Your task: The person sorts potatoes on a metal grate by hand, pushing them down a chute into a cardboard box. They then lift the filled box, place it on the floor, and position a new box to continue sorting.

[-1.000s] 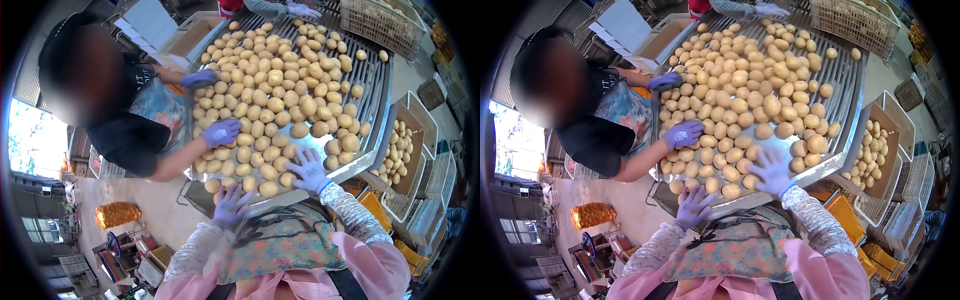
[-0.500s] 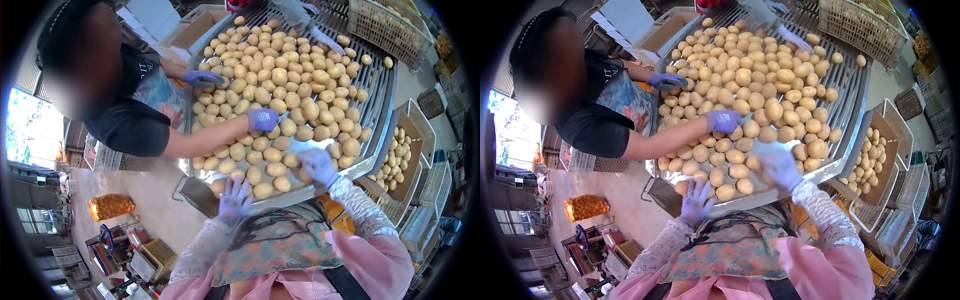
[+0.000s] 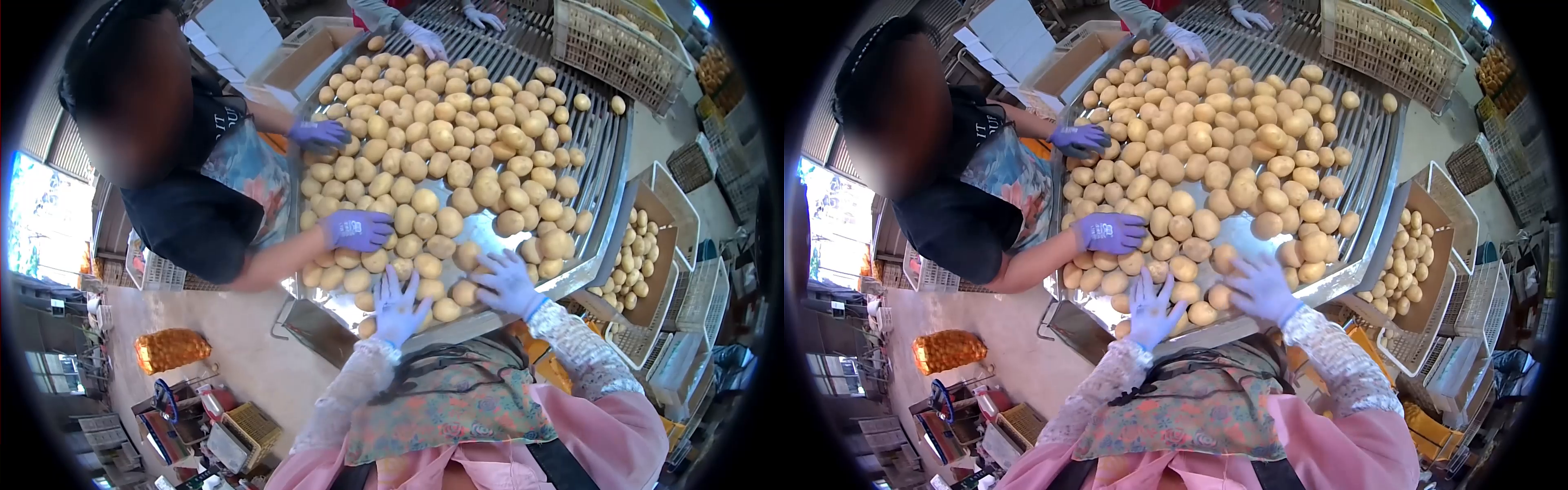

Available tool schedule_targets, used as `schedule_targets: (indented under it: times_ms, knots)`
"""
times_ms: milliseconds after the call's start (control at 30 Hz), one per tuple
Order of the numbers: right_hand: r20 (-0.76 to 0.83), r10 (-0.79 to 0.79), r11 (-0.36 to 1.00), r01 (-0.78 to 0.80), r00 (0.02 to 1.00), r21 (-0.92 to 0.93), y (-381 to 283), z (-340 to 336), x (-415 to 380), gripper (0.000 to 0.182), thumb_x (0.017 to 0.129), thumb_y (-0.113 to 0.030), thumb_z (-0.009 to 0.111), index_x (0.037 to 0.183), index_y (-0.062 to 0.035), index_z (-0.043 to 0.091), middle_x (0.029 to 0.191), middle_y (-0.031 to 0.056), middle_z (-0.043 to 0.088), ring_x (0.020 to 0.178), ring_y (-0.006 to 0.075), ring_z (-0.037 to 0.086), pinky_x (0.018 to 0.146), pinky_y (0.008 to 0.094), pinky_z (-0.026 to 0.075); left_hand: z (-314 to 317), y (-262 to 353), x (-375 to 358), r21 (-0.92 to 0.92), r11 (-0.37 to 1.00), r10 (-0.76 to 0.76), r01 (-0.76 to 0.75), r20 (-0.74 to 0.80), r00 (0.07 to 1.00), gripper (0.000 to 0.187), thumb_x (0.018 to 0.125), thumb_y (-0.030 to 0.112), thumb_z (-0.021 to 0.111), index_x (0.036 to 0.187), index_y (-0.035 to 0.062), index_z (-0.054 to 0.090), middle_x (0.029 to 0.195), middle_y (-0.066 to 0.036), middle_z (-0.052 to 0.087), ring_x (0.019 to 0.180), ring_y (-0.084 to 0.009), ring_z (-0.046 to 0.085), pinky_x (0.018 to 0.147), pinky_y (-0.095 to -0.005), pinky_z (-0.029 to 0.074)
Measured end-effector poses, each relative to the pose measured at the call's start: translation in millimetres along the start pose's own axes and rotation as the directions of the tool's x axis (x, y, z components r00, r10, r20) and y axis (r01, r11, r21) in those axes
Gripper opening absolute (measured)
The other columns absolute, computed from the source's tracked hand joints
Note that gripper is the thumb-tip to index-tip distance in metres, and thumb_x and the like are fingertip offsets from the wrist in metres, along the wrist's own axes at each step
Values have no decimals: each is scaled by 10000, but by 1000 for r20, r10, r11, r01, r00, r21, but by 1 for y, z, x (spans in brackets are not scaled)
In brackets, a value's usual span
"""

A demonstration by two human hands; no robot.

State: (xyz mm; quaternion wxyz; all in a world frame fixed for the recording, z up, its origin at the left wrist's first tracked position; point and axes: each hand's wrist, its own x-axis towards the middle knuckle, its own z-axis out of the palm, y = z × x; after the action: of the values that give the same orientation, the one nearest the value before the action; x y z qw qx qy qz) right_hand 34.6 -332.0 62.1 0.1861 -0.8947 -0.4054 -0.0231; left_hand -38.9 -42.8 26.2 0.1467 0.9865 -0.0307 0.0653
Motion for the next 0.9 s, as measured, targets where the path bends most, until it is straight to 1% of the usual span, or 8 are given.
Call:
schedule_targets:
  times_ms: [67,133,233,433,533,600,733,900]
  knots:
    - [63,62,998,-64,996,20,13,-31,-10,444,793,-368,704,1188,-167,687,1429,207,496,1251,469,479,1048,568,380,-11,-35,-32,-88,981,183,-174,109,977,677,873,465,639,1454,141,513,1488,-258,428,1371,-492,363,1161,-604,228]
    - [-226,433,813,-486,873,-321,16,-58,-14,505,770,-349,724,1244,-188,666,1406,222,505,1262,471,448,1049,554,379,-40,-55,-58,-35,994,106,-101,193,975,671,864,445,645,1447,138,521,1475,-260,438,1359,-492,377,1155,-601,241]
    - [-399,616,692,-709,679,-138,32,-24,-20,576,761,-345,737,1307,-194,632,1403,244,497,1263,478,425,1053,553,376,-65,-78,-71,46,999,-2,-8,220,975,667,849,412,653,1444,139,525,1452,-260,455,1345,-488,396,1147,-595,258]
    - [-281,596,795,-602,753,75,-16,25,20,652,760,-394,768,1362,-217,591,1455,218,476,1242,458,477,1061,553,389,-31,-45,4,-83,992,-99,95,-37,994,685,883,410,633,1472,101,470,1441,-251,465,1355,-492,384,1138,-605,264]
    - [-26,457,873,-443,889,203,-4,9,12,538,808,-396,746,1303,-214,643,1421,169,530,1187,415,539,1052,512,414,0,2,14,219,972,-106,89,71,992,694,893,431,637,1482,107,464,1459,-255,454,1365,-492,375,1147,-590,263]
    - [228,557,603,-578,798,550,25,-9,8,338,898,-322,686,1197,-167,714,1310,117,620,1053,327,626,973,404,491,6,17,-6,-271,961,71,-55,47,996,678,888,449,643,1474,147,487,1469,-249,451,1371,-486,374,1140,-603,262]
    - [-425,474,865,-498,771,63,61,-59,48,449,861,-273,683,1299,-200,620,1294,117,612,1084,338,628,922,446,518,-38,-22,-49,-102,924,382,-370,165,909,654,895,456,647,1456,146,520,1476,-259,445,1349,-517,394,1137,-594,286]
    - [-227,634,756,-655,739,-22,80,-8,83,538,836,-288,715,1346,-202,566,1268,127,615,1091,347,624,941,457,506,-36,-25,-32,-37,989,144,-141,65,988,611,907,396,638,1436,111,525,1432,-262,470,1314,-473,422,1127,-576,291]
